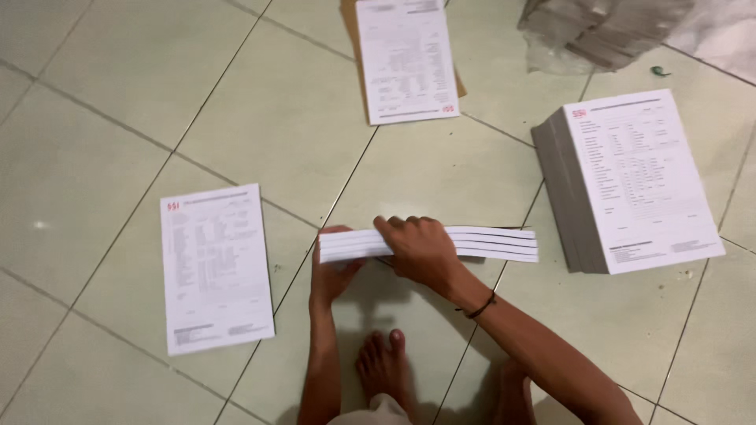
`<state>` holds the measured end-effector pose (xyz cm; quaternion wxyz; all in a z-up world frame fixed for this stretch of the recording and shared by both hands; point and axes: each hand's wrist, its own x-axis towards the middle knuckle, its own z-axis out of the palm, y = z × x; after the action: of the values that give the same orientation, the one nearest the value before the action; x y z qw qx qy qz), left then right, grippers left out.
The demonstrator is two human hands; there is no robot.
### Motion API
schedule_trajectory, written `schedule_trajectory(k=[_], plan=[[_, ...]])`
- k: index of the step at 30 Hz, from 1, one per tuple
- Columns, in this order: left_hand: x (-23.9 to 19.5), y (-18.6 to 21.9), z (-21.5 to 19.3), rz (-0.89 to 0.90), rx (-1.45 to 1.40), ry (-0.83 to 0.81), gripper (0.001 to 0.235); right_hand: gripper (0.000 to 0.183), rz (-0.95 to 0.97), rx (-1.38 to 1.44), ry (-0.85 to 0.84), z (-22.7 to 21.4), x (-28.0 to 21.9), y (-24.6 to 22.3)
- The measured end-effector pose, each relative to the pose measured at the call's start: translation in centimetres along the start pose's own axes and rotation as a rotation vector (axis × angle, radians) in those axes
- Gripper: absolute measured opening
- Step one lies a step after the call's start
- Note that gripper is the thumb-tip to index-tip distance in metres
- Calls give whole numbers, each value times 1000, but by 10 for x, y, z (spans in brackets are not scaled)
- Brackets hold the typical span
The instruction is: The person sits on a tiled floor and organizes stacks of printed documents. They pick up a stack, align the edges, and flip through the pages to check the order. The person then places the stack down and repeats the process with another set of papers.
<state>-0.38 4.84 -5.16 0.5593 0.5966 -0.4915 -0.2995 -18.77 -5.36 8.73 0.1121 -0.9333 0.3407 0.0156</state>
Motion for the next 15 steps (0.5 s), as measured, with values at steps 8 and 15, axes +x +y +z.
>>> schedule_trajectory(k=[8, 15], plan=[[-67, -33, 31, -336, -105, 507, 91, 56, -98, 87, 4, 0, -19, 10], [-50, -61, 53, -482, -542, 228, 121, 46, 133, 651, 499, -50, -81, 44]])
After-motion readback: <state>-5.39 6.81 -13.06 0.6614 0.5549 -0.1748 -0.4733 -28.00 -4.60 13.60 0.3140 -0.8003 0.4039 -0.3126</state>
